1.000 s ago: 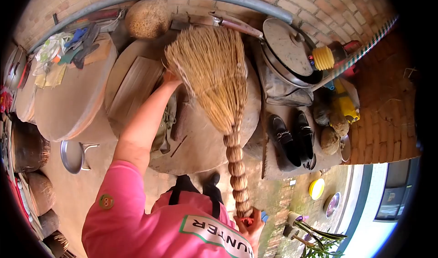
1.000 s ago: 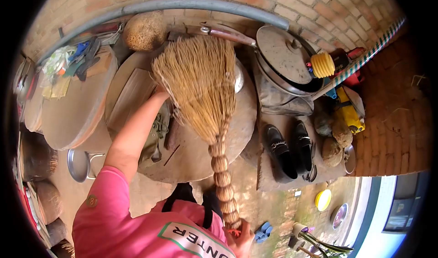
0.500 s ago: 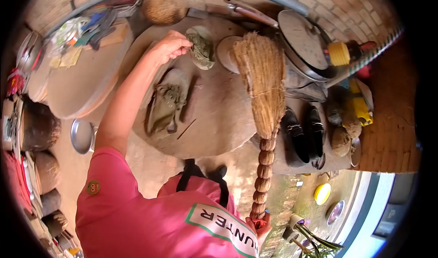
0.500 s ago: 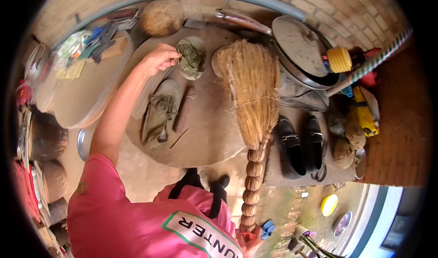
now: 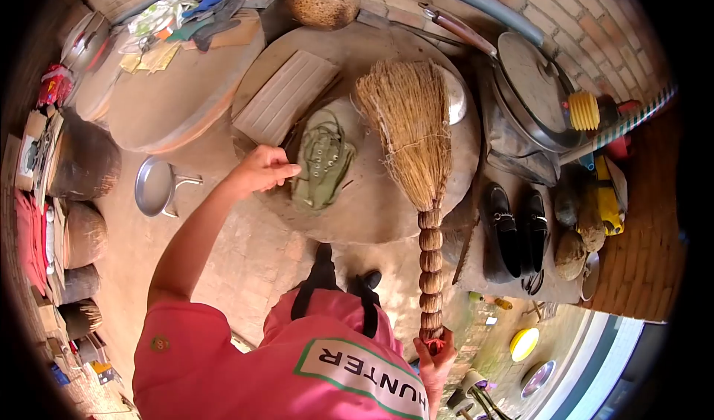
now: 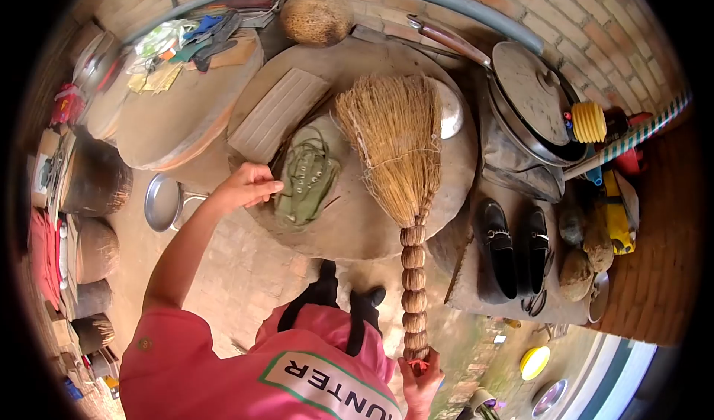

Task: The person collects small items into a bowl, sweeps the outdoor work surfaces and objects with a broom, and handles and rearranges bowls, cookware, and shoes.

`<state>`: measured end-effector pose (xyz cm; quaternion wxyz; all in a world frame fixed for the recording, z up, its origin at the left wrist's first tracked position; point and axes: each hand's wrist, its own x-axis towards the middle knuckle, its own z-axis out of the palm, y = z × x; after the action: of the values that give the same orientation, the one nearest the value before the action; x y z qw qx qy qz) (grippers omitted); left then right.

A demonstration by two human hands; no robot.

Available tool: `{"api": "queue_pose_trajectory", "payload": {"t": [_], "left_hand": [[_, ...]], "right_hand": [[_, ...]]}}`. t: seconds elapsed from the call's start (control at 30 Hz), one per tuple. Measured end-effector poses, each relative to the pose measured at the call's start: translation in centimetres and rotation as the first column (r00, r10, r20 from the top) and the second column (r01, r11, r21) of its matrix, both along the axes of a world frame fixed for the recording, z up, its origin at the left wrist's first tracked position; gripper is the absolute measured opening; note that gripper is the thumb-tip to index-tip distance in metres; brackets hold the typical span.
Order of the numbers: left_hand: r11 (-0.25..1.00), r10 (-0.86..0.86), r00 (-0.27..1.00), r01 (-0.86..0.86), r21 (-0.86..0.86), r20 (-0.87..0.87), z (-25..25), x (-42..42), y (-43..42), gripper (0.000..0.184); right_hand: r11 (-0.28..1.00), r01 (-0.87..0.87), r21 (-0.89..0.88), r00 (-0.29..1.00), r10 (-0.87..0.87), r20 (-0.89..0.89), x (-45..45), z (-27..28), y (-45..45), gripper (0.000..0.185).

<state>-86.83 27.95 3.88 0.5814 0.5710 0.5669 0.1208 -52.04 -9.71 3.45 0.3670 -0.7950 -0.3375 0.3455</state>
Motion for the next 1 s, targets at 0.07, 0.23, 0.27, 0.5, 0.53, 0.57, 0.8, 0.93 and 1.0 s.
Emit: {"api": "queue_pose_trajectory", "payload": {"t": [0.07, 0.23, 0.27, 0.5, 0.53, 0.57, 0.8, 0.93, 1.0], "left_hand": [[0.894, 0.050, 0.984, 0.033, 0.446, -0.173, -1.2, 0.0, -1.1, 0.031], [0.672, 0.231, 0.945, 0.017, 0.740, -0.231, 1.2, 2.3, -5.0, 0.037], [0.608, 0.247, 0.940, 0.037, 0.793, -0.234, 0.8, 2.7, -5.6, 0.035], [0.602, 0.362, 0.896, -0.015, 0.798, -0.256, -3.0, 4.1, -3.5, 0.038], [0.627, 0.351, 0.901, -0.024, 0.779, -0.255, -3.1, 4.0, -2.8, 0.039], [0.662, 0.358, 0.895, -0.044, 0.748, -0.264, -3.1, 4.0, -2.3, 0.041], [0.728, 0.359, 0.883, -0.061, 0.683, -0.303, -2.2, 3.4, 0.6, 0.043], [0.844, 0.273, 0.873, -0.016, 0.537, -0.403, -2.1, 3.4, 0.8, 0.055], [0.865, 0.266, 0.874, -0.032, 0.500, -0.405, -1.6, 3.7, 0.6, 0.064]], "right_hand": [[1.000, -0.016, 0.002, 1.000, 0.016, 0.005, 0.1, 0.7, 0.2, 0.042], [0.999, -0.035, -0.027, 0.999, 0.035, -0.022, 0.7, -0.5, -0.7, 0.041], [0.999, -0.028, -0.025, 0.999, 0.027, -0.035, 0.8, -0.8, -0.9, 0.040], [0.999, -0.007, 0.042, 0.999, 0.009, -0.035, 0.9, -1.2, -1.0, 0.037], [0.999, 0.005, 0.043, 0.999, -0.004, -0.042, 1.1, -1.3, -1.1, 0.037], [0.999, -0.005, 0.044, 1.000, 0.006, -0.027, 1.6, -2.4, -1.7, 0.039], [0.998, 0.015, 0.066, 0.999, -0.012, -0.036, 1.3, -1.9, -1.2, 0.040], [1.000, 0.014, 0.018, 0.998, -0.013, -0.057, 1.5, -2.3, -1.3, 0.038], [0.999, 0.015, 0.031, 0.999, -0.013, -0.044, 1.2, -2.2, -0.8, 0.038]]}}
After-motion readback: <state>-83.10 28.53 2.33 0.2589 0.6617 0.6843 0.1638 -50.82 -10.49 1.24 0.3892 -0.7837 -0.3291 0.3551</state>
